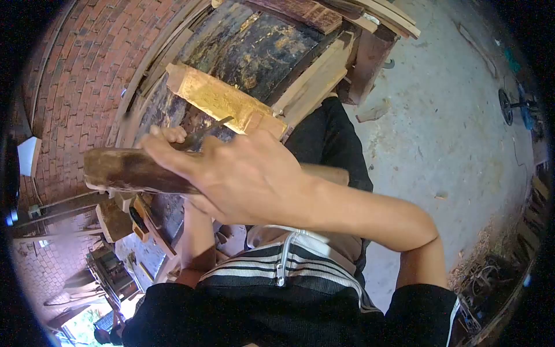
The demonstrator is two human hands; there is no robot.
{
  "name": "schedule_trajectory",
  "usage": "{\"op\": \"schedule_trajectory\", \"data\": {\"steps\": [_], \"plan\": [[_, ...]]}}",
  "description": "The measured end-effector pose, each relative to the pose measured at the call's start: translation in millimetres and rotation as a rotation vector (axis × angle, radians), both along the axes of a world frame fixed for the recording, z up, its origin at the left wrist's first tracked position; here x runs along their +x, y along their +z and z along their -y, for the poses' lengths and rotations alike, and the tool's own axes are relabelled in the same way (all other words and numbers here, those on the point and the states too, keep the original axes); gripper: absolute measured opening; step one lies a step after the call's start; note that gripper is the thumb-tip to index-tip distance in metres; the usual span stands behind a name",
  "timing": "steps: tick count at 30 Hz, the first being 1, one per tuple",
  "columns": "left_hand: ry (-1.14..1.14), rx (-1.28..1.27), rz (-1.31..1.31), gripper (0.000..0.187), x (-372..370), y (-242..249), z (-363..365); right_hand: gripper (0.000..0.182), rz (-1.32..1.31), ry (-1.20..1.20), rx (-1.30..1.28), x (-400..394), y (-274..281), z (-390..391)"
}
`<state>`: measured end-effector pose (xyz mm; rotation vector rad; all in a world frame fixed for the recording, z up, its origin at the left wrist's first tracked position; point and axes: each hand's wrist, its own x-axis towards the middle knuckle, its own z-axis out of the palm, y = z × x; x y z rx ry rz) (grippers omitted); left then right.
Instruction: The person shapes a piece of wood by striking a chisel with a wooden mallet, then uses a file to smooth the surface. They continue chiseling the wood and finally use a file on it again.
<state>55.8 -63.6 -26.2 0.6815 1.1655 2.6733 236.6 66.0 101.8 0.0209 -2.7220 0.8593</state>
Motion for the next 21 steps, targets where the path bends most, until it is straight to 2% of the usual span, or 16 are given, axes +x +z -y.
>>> {"op": "schedule_trajectory", "data": {"steps": [1,4,5,7,8,9,11,13,16,17,19,21], "plan": [[0.078,-0.035,-0.011,0.024,0.9,-2.5,-1.8,0.081,0.001,0.012,0.000,3.4,-10.5,5.1],[0.316,-0.136,-0.044,0.021,4.5,1.2,-15.6,0.080,0.101,0.009,-0.449,17.4,-36.2,7.6],[0.392,-0.171,-0.053,0.021,5.0,3.3,-21.5,0.080,0.103,0.018,-0.447,21.5,-48.3,6.5],[0.549,-0.230,-0.070,0.019,5.8,9.0,-33.8,0.079,-0.155,-0.126,-0.547,26.2,-76.2,2.1],[0.694,-0.506,-0.389,0.020,1.0,23.0,-41.5,0.079,-0.034,-0.187,-0.718,30.6,-70.5,-5.2],[0.584,-0.347,-0.230,0.020,13.0,38.5,-57.1,0.079,0.092,-0.250,-0.885,34.9,-59.7,-12.1],[0.449,-0.169,-0.189,0.024,10.7,39.4,-76.1,0.078,0.104,-0.402,-1.035,38.8,-39.1,-21.8],[0.398,-0.180,-0.159,0.028,5.6,37.3,-90.9,0.077,0.045,-0.449,-1.061,39.9,-36.0,-31.6],[0.509,-0.239,-0.254,0.022,-11.7,21.0,-110.9,0.076,0.019,-0.491,-1.039,44.3,-35.3,-37.3],[0.546,-0.261,-0.319,0.019,-10.6,27.6,-115.3,0.075,0.013,-0.521,-1.031,45.8,-37.2,-38.1],[0.477,-0.296,-0.251,0.020,-5.3,36.9,-108.5,0.075,0.011,-0.535,-1.005,48.5,-38.3,-37.0],[0.071,-0.296,-0.147,0.020,-5.6,55.4,-97.3,0.076,0.066,-0.554,-1.012,52.5,-42.7,-35.1]]}}
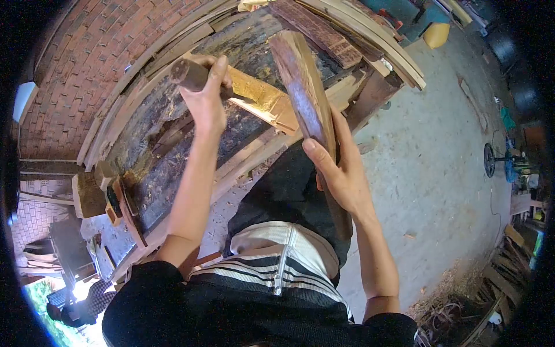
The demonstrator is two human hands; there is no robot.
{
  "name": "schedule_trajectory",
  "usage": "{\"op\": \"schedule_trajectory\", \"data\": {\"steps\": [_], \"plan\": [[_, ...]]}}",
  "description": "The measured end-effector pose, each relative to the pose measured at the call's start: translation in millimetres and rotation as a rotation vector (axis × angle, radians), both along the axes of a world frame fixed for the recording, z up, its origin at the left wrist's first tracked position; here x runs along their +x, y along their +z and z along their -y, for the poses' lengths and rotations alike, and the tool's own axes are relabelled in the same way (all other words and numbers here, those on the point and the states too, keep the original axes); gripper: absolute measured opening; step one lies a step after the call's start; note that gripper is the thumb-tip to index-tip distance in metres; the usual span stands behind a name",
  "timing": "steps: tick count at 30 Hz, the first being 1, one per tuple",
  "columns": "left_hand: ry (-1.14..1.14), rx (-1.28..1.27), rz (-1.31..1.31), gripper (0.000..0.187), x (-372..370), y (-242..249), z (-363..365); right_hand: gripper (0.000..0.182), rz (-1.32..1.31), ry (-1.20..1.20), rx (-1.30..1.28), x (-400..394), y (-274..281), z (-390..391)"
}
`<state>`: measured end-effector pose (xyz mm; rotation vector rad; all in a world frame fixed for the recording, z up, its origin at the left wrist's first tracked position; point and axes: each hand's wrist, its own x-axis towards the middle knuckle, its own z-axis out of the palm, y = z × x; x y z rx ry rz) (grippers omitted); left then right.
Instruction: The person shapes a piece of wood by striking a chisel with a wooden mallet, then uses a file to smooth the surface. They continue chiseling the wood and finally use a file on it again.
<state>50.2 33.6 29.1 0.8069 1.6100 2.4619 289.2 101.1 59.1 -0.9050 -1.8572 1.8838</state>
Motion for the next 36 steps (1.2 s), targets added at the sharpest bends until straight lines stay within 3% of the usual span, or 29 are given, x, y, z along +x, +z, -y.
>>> {"op": "schedule_trajectory", "data": {"steps": [1,2,4,6,9,18,22,25,27,36], "plan": [[-0.182,-0.035,0.035,0.020,-9.0,1.3,7.6,0.075,0.013,0.000,-0.011,1.9,-3.5,0.3],[-0.178,-0.034,0.042,0.020,-15.1,7.2,15.6,0.075,0.020,0.004,-0.010,3.1,-7.2,0.7],[-0.557,-0.248,-0.155,0.020,-23.0,20.4,27.7,0.075,0.041,-0.023,-0.030,3.5,-13.9,1.5],[-0.509,-0.274,-0.193,0.017,-25.4,14.8,21.4,0.075,0.048,-0.031,-0.036,5.2,-19.5,1.3],[-0.235,-0.057,-0.068,0.016,-15.9,7.2,5.1,0.076,0.052,-0.062,-0.046,5.3,-20.3,1.6],[-0.243,-0.100,-0.158,0.015,-16.7,3.9,1.0,0.075,0.066,-0.118,-0.009,5.3,-24.4,-1.9],[0.022,0.120,-0.009,0.008,-25.8,-0.5,7.6,0.074,0.066,-0.110,0.003,5.1,-26.1,0.6],[-0.001,0.217,0.032,0.009,-29.9,12.2,10.3,0.073,0.086,-0.113,-0.019,4.7,-27.0,2.5],[-0.076,0.165,-0.054,0.012,-32.3,19.3,9.8,0.073,0.080,-0.105,-0.024,2.2,-28.2,1.4],[-0.010,0.055,0.006,0.016,-9.8,6.7,-2.0,0.072,0.083,-0.125,-0.034,4.4,-29.5,2.1]]}}
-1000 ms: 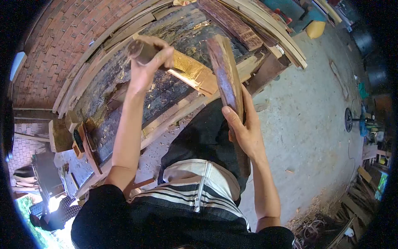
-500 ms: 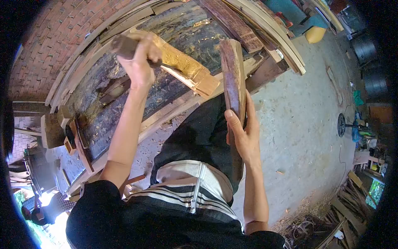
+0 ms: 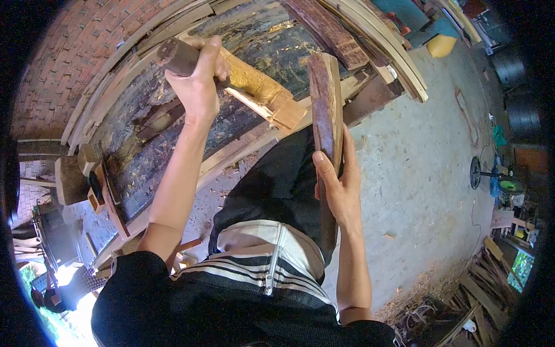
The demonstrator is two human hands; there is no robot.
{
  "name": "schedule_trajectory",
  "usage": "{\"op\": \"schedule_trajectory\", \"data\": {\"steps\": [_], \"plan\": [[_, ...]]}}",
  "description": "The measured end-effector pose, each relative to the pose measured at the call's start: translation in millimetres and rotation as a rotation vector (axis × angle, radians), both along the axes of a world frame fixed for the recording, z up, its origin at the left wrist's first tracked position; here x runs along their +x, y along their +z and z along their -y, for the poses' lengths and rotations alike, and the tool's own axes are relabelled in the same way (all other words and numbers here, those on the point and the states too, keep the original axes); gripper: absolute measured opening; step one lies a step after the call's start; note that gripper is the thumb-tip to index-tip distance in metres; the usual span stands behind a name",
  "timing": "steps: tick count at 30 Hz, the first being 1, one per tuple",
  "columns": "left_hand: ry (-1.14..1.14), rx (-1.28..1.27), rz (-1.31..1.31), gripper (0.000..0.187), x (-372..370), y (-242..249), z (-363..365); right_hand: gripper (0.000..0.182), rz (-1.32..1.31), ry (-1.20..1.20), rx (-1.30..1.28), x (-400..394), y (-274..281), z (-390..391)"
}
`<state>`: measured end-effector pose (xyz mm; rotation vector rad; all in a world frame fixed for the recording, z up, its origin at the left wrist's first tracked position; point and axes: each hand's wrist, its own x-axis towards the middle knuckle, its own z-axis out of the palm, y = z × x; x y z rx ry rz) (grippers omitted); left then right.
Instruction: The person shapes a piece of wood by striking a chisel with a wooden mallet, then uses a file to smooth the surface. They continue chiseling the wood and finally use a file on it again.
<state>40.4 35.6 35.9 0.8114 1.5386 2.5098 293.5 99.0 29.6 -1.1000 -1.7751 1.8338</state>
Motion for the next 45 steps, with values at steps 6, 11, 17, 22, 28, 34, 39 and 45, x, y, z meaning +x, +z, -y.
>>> {"op": "schedule_trajectory", "data": {"steps": [6,11,17,22,28,34,39,45], "plan": [[-0.258,-0.055,-0.118,0.021,-22.7,2.4,17.9,0.071,0.008,-0.015,0.009,2.9,-0.7,1.0],[-0.301,-0.069,-0.204,0.017,-23.6,15.6,16.2,0.071,0.000,-0.028,0.039,6.4,-4.0,-0.1],[0.002,0.111,0.007,0.015,-3.6,12.8,-3.8,0.072,0.045,-0.040,0.076,11.0,-0.2,3.0],[0.157,0.093,-0.009,0.018,7.5,15.2,-6.8,0.073,0.077,-0.045,0.033,14.7,-7.6,8.7],[0.234,0.074,-0.063,0.023,10.1,7.3,-12.2,0.076,0.144,0.044,0.014,18.8,-20.7,12.5],[0.050,0.134,-0.202,0.020,10.2,6.3,-13.4,0.076,0.197,0.114,0.191,23.3,-46.0,12.1],[-0.004,0.105,-0.273,0.016,2.9,-3.7,-22.6,0.078,0.164,0.064,0.037,18.5,-26.6,14.2],[0.037,-0.019,-0.346,0.018,-4.7,-8.9,-33.1,0.078,0.173,0.018,0.034,23.4,-29.0,12.0]]}}
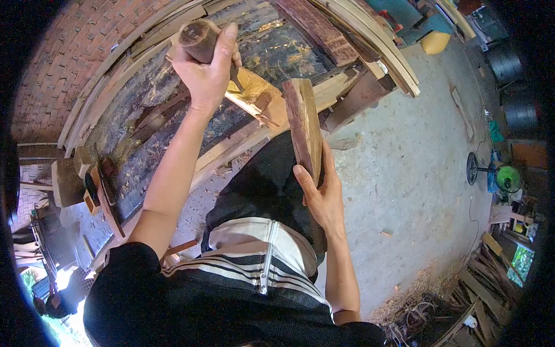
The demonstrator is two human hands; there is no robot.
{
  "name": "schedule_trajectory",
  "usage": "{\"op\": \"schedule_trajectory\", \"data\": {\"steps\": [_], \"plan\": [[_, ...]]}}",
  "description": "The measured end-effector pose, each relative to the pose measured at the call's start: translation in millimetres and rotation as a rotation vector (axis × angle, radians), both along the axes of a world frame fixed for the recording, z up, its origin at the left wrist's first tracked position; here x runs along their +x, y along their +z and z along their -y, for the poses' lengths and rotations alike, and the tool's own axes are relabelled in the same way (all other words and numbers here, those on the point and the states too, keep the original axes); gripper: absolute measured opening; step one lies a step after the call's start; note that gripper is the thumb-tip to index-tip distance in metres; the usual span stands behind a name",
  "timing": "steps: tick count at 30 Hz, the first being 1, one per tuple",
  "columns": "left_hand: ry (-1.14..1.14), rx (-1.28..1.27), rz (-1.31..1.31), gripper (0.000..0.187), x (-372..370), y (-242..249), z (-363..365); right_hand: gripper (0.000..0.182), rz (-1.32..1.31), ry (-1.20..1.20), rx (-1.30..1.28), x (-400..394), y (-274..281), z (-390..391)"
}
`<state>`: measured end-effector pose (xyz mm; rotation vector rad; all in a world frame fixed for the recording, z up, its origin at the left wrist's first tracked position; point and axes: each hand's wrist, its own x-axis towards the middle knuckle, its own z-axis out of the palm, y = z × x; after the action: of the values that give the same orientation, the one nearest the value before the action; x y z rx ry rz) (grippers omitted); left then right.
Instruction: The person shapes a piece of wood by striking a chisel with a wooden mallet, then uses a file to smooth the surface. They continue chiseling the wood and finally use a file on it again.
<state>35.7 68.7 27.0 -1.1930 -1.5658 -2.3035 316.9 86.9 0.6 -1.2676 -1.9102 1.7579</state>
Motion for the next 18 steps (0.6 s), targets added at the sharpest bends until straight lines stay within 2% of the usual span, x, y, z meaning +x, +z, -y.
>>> {"op": "schedule_trajectory", "data": {"steps": [2,5,7,8,9,13,15,18], "plan": [[0.014,-0.021,-0.033,0.018,0.4,-3.0,-1.8,0.078,-0.003,-0.006,-0.003,-0.1,-1.2,-0.8],[-0.019,0.032,0.068,0.021,12.9,0.0,-6.0,0.077,-0.004,0.003,-0.013,-0.6,-0.3,-5.4],[0.027,-0.093,0.065,0.030,24.0,5.3,-9.6,0.073,-0.096,-0.054,-0.036,-2.9,8.2,-11.7],[-0.036,-0.154,0.156,0.032,28.7,3.3,-11.2,0.070,-0.114,-0.067,0.033,-7.7,23.9,-14.8],[-0.021,-0.010,0.113,0.031,31.1,-4.0,-22.9,0.066,-0.181,-0.102,0.091,-10.5,28.6,-22.9],[0.112,-0.101,0.020,0.029,32.8,-17.9,-33.4,0.055,-0.384,-0.159,0.291,-26.7,75.0,-40.1],[0.181,-0.132,-0.024,0.028,35.7,-14.4,-31.3,0.048,-0.408,-0.137,0.344,-25.1,81.5,-46.6],[0.139,-0.247,-0.033,0.026,44.0,-14.7,-30.0,0.048,-0.403,-0.124,0.359,-32.2,79.8,-45.8]]}}
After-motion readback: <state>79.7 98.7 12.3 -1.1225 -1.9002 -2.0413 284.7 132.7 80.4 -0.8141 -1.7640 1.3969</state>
